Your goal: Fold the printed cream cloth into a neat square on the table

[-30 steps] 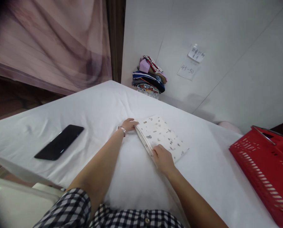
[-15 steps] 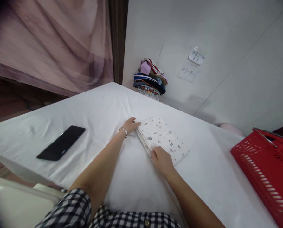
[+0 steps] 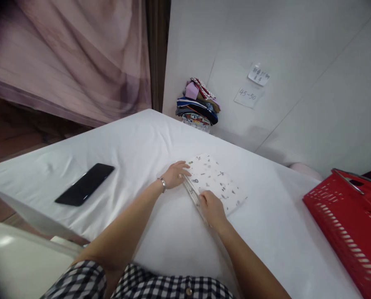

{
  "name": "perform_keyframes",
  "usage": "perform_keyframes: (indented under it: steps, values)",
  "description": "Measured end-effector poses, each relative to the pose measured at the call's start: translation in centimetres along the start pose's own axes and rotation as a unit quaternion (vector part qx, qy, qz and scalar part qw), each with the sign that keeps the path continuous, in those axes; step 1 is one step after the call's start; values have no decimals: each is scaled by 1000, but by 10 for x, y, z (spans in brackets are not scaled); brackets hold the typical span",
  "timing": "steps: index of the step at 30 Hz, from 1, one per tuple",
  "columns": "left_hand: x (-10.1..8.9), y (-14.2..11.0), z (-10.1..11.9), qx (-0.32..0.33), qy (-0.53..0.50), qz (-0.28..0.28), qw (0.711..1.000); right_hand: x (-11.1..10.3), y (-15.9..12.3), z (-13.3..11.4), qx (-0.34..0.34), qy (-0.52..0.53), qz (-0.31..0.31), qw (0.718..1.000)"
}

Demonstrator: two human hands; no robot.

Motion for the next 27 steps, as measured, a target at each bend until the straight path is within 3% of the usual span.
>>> perform_keyframes:
  steps: [12,19,27]
  values:
    - [-1,-1,1,9,11,33,999,0,-1,1,4,8,16,1000]
    - [2,-1,9,12,1,-13,1000,1,-2,3,8,7,26,1000]
    - [6,-1,9,18,2,7,1000,0,-3,-1,16,14,28,999]
Point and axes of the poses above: each hand's wrist, its own y-axis towards the middle knuckle, its own x-axis out of the palm, z = x × y, the point moved 2 cm from there along y, towards the middle knuckle, and after that the axes turned 11 degrees about y, right-handed, at the moved point
